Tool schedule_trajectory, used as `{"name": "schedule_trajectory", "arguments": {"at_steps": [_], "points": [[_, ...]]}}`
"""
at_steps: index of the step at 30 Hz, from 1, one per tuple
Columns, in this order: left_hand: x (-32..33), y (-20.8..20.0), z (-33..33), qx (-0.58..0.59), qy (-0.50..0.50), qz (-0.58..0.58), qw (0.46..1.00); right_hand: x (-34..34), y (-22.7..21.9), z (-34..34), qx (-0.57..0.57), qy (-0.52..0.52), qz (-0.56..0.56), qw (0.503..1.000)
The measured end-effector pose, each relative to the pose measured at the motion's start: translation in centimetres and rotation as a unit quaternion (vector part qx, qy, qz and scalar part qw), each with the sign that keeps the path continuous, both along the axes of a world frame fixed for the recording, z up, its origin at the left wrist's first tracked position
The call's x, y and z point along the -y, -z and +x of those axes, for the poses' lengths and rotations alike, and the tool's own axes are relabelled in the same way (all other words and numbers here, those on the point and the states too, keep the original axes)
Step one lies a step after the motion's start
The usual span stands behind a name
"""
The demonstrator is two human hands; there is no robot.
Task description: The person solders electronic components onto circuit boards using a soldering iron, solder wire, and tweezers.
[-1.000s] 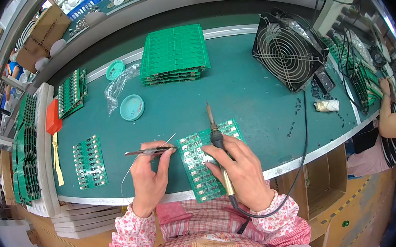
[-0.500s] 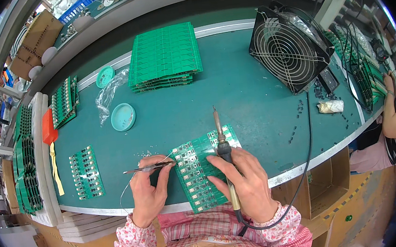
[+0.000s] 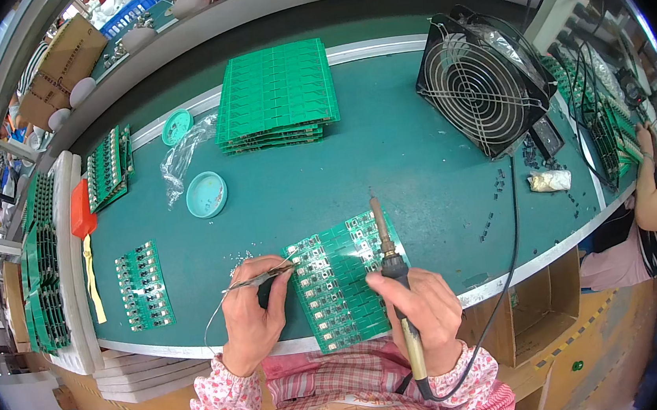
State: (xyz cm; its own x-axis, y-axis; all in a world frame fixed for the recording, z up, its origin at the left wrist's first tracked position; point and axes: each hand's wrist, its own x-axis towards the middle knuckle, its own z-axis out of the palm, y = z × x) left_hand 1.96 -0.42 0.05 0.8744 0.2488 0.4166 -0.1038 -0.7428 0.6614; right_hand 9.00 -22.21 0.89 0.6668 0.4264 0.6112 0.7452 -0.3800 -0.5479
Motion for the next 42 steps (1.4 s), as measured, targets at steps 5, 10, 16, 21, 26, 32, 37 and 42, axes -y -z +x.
{"name": "schedule_trajectory", "arguments": {"at_steps": [5,10,16,21,26,32,37,42], "points": [[0.0,0.0,-0.1,-0.011,-0.001,-0.003,1.000,0.2,-0.4,-0.8,-0.022,-0.008,-0.009,1.000],[0.0,0.2,0.0,0.009,-0.008,-0.006,1.000,-0.4,-0.2,-0.7,-0.090,-0.074,0.120,0.986],[0.0,-0.3,-0.1,-0.023,0.000,-0.005,1.000,-1.0,1.0,-2.1,-0.224,-0.061,0.232,0.945],[-0.1,-0.3,-0.1,-0.024,0.001,0.003,1.000,-1.0,1.0,-2.2,-0.251,-0.066,0.238,0.936],[-0.1,-0.3,0.1,-0.018,0.007,0.009,1.000,-0.9,1.2,-2.3,-0.254,-0.076,0.235,0.935],[-0.2,-0.3,0.1,-0.013,0.007,0.012,1.000,-1.0,1.4,-2.4,-0.272,-0.101,0.258,0.922],[-0.1,-0.3,0.1,-0.018,0.005,0.010,1.000,-1.3,1.6,-2.2,-0.277,-0.101,0.248,0.923],[-0.1,-0.2,0.1,-0.020,0.001,0.011,1.000,-1.8,1.5,-2.2,-0.298,-0.096,0.254,0.915]]}}
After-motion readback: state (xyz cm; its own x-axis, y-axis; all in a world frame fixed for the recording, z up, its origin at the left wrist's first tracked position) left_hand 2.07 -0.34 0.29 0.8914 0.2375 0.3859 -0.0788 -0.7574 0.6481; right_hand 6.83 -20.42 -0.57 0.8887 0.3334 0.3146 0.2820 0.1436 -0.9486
